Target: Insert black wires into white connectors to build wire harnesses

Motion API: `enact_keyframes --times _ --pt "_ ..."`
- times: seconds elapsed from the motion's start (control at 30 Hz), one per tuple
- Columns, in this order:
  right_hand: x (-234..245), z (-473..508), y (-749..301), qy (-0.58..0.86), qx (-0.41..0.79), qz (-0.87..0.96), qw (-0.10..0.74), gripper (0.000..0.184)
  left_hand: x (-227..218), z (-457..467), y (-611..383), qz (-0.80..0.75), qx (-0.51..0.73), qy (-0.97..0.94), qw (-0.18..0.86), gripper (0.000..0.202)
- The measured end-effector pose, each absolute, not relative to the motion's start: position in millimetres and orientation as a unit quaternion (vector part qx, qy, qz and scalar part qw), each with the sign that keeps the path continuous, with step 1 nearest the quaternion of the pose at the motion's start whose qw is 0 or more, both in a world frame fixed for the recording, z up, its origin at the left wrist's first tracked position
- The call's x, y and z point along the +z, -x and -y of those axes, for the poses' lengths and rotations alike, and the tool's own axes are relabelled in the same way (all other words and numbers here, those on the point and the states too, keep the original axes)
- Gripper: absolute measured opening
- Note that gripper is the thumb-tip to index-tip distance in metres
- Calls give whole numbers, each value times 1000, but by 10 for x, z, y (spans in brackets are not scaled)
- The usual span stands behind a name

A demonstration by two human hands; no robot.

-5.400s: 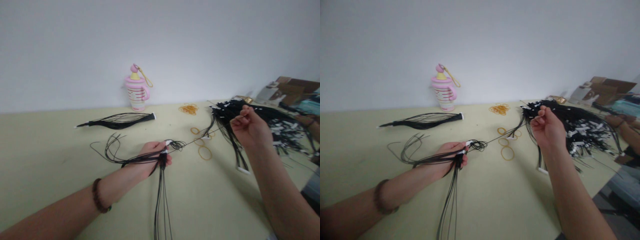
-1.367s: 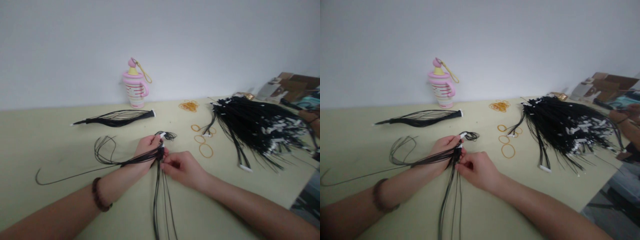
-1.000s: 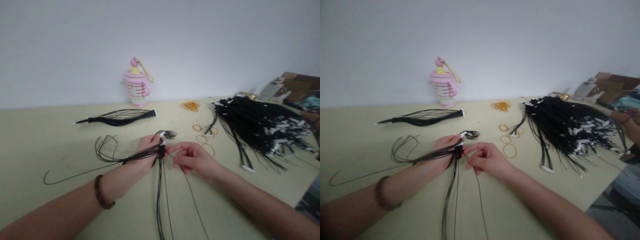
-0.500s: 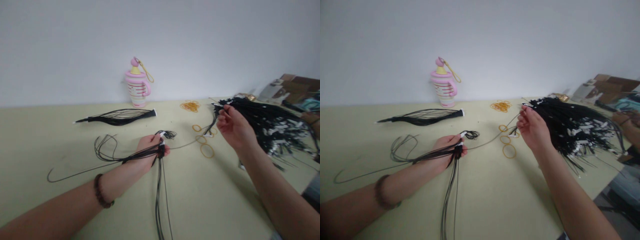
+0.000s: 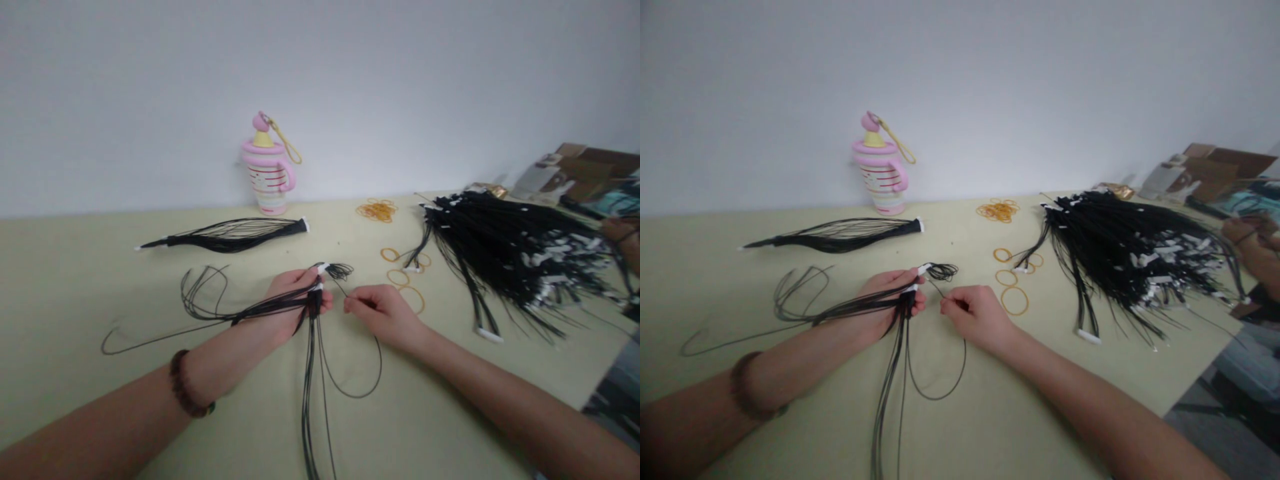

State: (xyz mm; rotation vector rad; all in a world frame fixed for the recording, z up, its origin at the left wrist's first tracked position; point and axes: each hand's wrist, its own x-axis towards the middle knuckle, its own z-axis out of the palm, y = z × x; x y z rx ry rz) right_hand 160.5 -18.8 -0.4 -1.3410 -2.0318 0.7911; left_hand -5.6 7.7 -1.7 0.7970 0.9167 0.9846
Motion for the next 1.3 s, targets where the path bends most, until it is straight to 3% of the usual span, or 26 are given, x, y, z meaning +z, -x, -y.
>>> enact_keyframes --times 0.23,1.3 --pt "-65 133 -1593 508 280 766 278 24 -61 -38 49 -412 427 -428 682 25" --pt "-72 93 -1611 445 288 810 251 22 -43 -27 27 -434 397 -476 654 25"
